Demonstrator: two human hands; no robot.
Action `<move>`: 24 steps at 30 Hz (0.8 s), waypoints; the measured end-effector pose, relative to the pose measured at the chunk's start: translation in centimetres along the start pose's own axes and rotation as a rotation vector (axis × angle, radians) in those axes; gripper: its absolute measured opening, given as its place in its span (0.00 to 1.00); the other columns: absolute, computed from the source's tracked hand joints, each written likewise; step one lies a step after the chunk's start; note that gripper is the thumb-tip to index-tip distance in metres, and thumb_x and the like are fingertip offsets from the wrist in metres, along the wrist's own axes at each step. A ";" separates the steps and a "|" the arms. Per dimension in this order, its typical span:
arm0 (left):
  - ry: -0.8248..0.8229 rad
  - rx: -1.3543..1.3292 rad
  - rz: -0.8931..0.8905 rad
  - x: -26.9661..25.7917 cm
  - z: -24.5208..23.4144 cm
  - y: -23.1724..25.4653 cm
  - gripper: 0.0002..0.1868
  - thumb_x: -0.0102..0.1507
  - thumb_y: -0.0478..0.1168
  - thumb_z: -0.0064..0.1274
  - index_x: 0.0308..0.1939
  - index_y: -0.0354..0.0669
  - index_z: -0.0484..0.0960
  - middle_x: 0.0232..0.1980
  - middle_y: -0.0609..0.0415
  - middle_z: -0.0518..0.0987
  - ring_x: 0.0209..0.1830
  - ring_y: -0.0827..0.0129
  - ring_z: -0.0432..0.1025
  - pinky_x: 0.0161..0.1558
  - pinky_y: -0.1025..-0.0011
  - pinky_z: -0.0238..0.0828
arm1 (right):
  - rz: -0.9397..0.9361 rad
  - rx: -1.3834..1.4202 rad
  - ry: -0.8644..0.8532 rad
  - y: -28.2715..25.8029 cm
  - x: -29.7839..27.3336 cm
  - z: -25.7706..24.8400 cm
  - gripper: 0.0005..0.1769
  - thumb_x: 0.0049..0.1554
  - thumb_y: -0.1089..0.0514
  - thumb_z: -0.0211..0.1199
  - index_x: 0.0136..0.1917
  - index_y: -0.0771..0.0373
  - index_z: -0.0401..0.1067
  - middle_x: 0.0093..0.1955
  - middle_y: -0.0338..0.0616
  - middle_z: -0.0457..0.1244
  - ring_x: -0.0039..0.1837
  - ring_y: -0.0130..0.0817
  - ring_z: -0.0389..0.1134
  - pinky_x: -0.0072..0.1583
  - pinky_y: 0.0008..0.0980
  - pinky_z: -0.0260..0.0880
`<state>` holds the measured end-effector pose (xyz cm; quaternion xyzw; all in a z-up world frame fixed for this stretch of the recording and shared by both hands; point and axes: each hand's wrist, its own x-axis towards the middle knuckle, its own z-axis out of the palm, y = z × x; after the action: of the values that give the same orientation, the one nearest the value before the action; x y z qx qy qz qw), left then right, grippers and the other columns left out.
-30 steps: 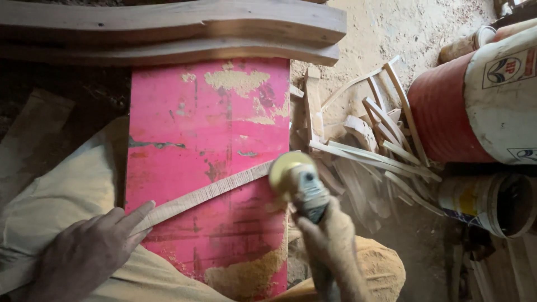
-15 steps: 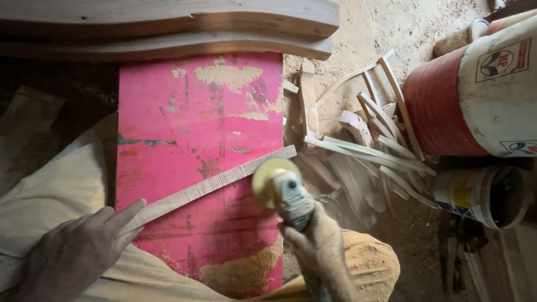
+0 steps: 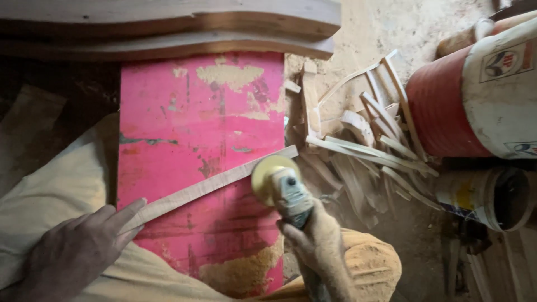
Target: The recorder uses an angle grinder with a sanding disc to smooth and shape a long wooden strip.
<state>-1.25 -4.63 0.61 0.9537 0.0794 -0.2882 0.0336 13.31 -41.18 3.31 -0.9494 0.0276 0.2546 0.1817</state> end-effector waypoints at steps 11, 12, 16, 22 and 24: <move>0.029 -0.119 -0.017 0.8 -4.0 1.8 0.35 0.59 0.62 0.54 0.71 0.68 0.70 0.37 0.58 0.82 0.39 0.61 0.81 0.42 0.61 0.81 | 0.261 0.235 0.182 4.0 0.7 -3.9 0.31 0.45 0.43 0.73 0.56 0.63 0.74 0.46 0.51 0.73 0.46 0.41 0.76 0.50 0.41 0.74; 0.102 -0.223 -0.010 1.2 -4.3 2.2 0.36 0.56 0.59 0.57 0.69 0.69 0.72 0.36 0.55 0.83 0.39 0.55 0.80 0.42 0.55 0.80 | 0.207 0.282 0.180 4.5 0.3 -3.8 0.30 0.44 0.44 0.72 0.55 0.63 0.75 0.45 0.50 0.73 0.46 0.40 0.76 0.49 0.40 0.75; 0.263 -0.336 0.034 0.6 -0.9 -0.3 0.32 0.54 0.59 0.60 0.60 0.58 0.78 0.40 0.56 0.84 0.39 0.55 0.81 0.38 0.53 0.78 | 0.182 0.226 0.128 3.7 -0.2 -3.1 0.30 0.44 0.45 0.73 0.54 0.65 0.74 0.45 0.51 0.74 0.47 0.39 0.76 0.51 0.39 0.74; 0.009 0.083 -0.080 -0.5 -1.0 -0.7 0.23 0.59 0.62 0.55 0.51 0.57 0.73 0.36 0.59 0.81 0.41 0.63 0.80 0.45 0.64 0.81 | 0.282 0.028 0.080 1.4 1.4 -2.5 0.33 0.46 0.43 0.75 0.57 0.64 0.72 0.47 0.56 0.73 0.49 0.45 0.75 0.53 0.42 0.74; 0.068 0.053 -0.052 -0.4 -0.8 -0.7 0.24 0.56 0.59 0.58 0.51 0.57 0.73 0.36 0.59 0.80 0.39 0.65 0.80 0.44 0.64 0.80 | 0.262 -0.051 0.001 3.2 2.9 -1.0 0.36 0.46 0.40 0.74 0.60 0.63 0.68 0.48 0.52 0.72 0.47 0.45 0.77 0.50 0.41 0.78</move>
<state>-1.29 -3.89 1.48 0.9610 0.0975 -0.2586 -0.0018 15.82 -44.40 1.64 -0.9421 0.1449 0.2765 0.1228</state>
